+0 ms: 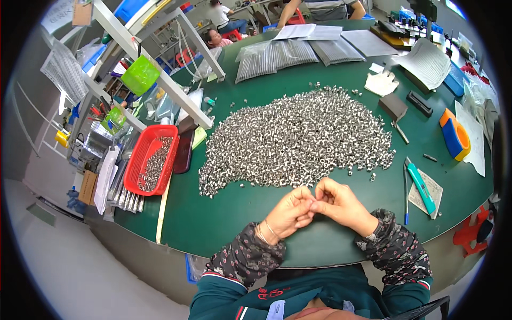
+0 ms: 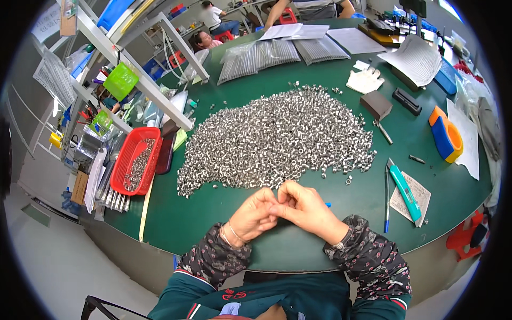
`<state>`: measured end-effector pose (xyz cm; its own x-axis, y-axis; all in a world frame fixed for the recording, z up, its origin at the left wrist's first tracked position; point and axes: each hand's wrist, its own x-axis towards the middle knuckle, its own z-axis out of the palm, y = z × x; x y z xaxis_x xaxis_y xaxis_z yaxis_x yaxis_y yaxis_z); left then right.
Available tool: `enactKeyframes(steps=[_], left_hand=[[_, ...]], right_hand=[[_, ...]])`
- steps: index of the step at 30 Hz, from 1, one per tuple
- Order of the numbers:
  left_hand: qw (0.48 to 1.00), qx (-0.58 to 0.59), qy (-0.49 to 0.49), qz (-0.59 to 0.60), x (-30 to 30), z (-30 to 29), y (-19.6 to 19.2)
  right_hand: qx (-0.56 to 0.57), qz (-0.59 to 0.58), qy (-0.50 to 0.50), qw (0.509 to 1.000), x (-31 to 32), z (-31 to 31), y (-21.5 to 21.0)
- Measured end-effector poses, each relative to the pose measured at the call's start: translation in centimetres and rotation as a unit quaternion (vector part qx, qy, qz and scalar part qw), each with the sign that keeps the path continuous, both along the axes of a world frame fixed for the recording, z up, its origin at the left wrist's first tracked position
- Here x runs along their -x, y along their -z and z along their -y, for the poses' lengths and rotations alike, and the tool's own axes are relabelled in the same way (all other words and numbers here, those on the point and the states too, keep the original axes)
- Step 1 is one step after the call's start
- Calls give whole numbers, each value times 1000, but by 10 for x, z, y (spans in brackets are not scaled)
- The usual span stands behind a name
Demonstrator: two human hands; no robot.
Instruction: Sorting and assembling small metal components from a large pile using hand tools at a factory workbench.
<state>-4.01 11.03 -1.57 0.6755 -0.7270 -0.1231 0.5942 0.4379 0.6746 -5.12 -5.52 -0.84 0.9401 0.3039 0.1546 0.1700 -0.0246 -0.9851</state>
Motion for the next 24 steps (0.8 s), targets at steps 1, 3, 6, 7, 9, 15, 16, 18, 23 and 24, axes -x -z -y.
enactKeyframes(steps=[1, 3, 6, 7, 9, 15, 16, 18, 23, 24], left_hand=[[1000, -8, -3, 16, 5, 0, -2], [1000, -5, -10, 13, 4, -2, -4], [999, -12, -31, 23, 2, -6, -6], [999, -15, -29, 30, -1, -8, -6], [999, -16, -27, 36, -2, -9, -7], [993, -4, -108, 41, -14, -10, -8], [990, -27, -130, 51, -14, -11, -11], [987, -39, -142, 69, -16, -16, -4], [984, 8, -162, 70, -19, -19, 1], [983, 9, -170, 73, -21, -19, 2]], right_hand=[[1, -3, -9, 1000, 3, 0, -3], [-2, -10, -23, 1000, 6, 0, -14], [2, -24, -42, 999, 2, -2, -19], [-19, -1, -51, 999, 0, -3, -18], [-56, 8, -68, 996, 1, -1, -22], [26, 56, 45, 997, -1, 2, -17], [60, 44, 58, 995, 1, 2, -20], [65, 54, 62, 994, 5, 1, -23], [237, 248, 79, 936, 23, 13, -47], [240, 248, 80, 935, 29, 17, -52]])
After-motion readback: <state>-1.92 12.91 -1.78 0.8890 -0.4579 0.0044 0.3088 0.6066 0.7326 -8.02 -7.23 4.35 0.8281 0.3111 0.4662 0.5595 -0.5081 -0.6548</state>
